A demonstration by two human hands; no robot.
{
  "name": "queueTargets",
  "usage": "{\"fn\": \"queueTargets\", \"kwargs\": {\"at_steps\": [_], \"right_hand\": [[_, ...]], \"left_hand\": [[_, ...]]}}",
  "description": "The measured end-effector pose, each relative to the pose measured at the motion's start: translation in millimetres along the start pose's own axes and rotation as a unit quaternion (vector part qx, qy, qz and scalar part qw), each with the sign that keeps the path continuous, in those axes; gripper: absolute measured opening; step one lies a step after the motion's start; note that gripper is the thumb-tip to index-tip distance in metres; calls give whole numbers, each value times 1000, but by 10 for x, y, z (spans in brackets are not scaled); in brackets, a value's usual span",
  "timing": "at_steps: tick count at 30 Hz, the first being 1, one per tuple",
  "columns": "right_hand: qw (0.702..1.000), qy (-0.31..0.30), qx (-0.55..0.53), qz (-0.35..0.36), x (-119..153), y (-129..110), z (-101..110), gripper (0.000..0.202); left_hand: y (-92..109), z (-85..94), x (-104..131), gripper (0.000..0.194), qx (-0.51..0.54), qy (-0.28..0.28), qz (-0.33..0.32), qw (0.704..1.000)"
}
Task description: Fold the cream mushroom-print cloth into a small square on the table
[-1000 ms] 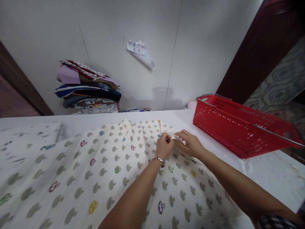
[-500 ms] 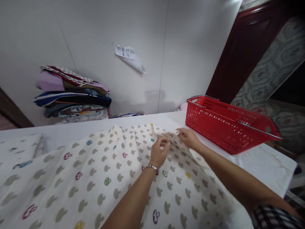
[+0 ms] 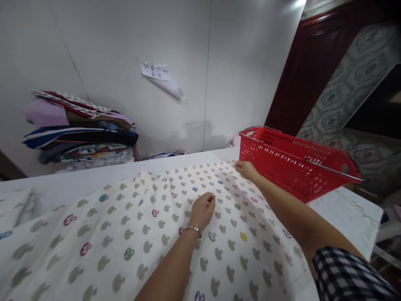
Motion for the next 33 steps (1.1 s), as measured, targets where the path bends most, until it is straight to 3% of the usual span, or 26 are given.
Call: {"fn": "queueTargets", "kwargs": {"at_steps": [2, 4, 7, 10, 13, 15, 17, 21, 24, 27, 29, 31, 33], "right_hand": [[1000, -10, 9, 5, 171, 101, -180, 22], [998, 33, 47, 22, 337, 240, -84, 25], [974, 149, 160, 54, 580, 420, 416, 30], [943, 216, 252, -16, 725, 641, 937, 40], [940, 146, 263, -159, 684, 954, 1168, 44], [939, 80, 259, -211, 601, 1125, 1176, 37], [935, 53, 260, -235, 512, 1263, 1184, 34], [929, 53, 248, -269, 377, 1510, 1257, 32], [934, 93, 248, -240, 320, 1470, 1286, 32], [947, 165, 258, -102, 298, 1137, 1090, 34], [967, 126, 220, -29, 264, 993, 722, 34], [987, 14, 145, -60, 205, 1062, 240, 33], [985, -58, 93, -134, 181, 1215, -162, 33]], "left_hand": [[-24, -43, -1, 15, -17, -18, 7, 1000], [-39, -82, 1, 15, -35, -35, 13, 999], [-48, -125, 2, 15, -59, -60, 22, 996], [-57, -147, -5, 14, -80, -75, 33, 993], [-76, -162, -15, 14, -84, -83, 34, 992], [-97, -169, -16, 14, -82, -84, 32, 993], [-118, -173, -10, 14, -77, -84, 29, 993], [-121, -177, 3, 15, -73, -88, 29, 993], [-95, -174, 0, 15, -84, -88, 39, 992], [-82, -176, -8, 15, -89, -87, 51, 991], [-87, -181, -10, 15, -90, -87, 55, 991], [-95, -185, -7, 15, -90, -86, 56, 991], [-104, -187, -3, 16, -87, -85, 57, 991]]}}
Point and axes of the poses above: each hand's wrist, its own x-axis away from the middle knuckle, its own z-axis out of the back of the hand, y = z × x, the point moved 7 cm from there along -x, towards the middle knuckle, and after that the axes turned 15 degrees about -y, right-handed, at the moved point
